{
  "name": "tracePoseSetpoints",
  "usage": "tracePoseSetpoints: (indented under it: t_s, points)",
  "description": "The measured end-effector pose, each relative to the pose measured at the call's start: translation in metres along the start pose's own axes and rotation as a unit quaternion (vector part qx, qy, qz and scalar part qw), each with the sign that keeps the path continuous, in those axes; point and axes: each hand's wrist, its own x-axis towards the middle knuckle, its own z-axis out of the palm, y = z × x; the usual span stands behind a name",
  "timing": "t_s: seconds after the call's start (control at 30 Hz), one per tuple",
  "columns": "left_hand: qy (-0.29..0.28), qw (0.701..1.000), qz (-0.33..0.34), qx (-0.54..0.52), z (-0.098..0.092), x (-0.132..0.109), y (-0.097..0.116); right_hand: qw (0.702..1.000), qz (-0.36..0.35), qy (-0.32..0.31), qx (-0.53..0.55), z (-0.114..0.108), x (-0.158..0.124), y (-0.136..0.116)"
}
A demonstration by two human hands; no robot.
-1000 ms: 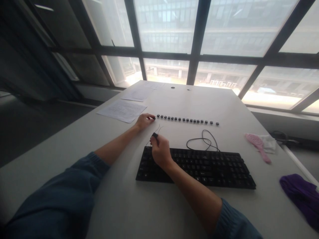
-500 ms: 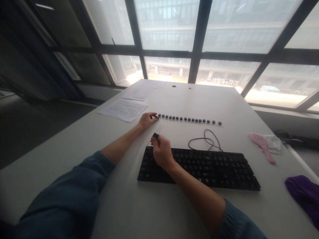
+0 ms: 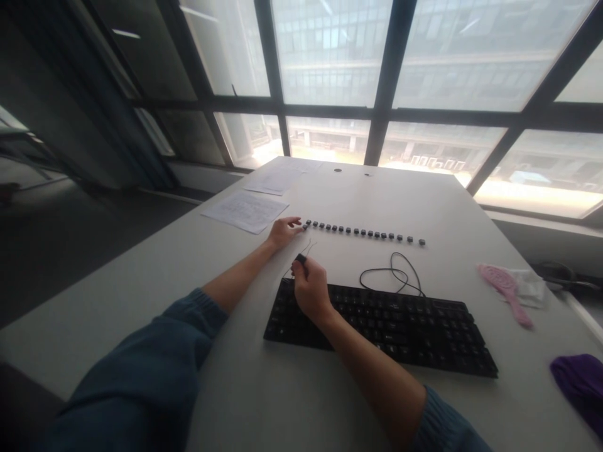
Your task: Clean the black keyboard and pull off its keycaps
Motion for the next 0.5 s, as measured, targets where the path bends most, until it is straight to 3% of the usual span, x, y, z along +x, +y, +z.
tracePoseSetpoints:
  t_s: [0.13, 0.33, 0.5]
  points:
    - [0.037, 0.999, -0.013, -0.027, -0.019, -0.032, 0.013, 1.000, 0.004, 0.015, 0.007, -0.001, 0.000, 0.000]
    - [0.032, 0.997, -0.001, -0.077, -0.058, -0.121, 0.039, 0.999, -0.013, 0.041, 0.016, -0.001, -0.002, -0.002]
    - [0.008, 0.994, 0.015, -0.108, -0.068, -0.174, 0.065, 0.997, -0.014, 0.068, 0.032, -0.003, -0.003, -0.015]
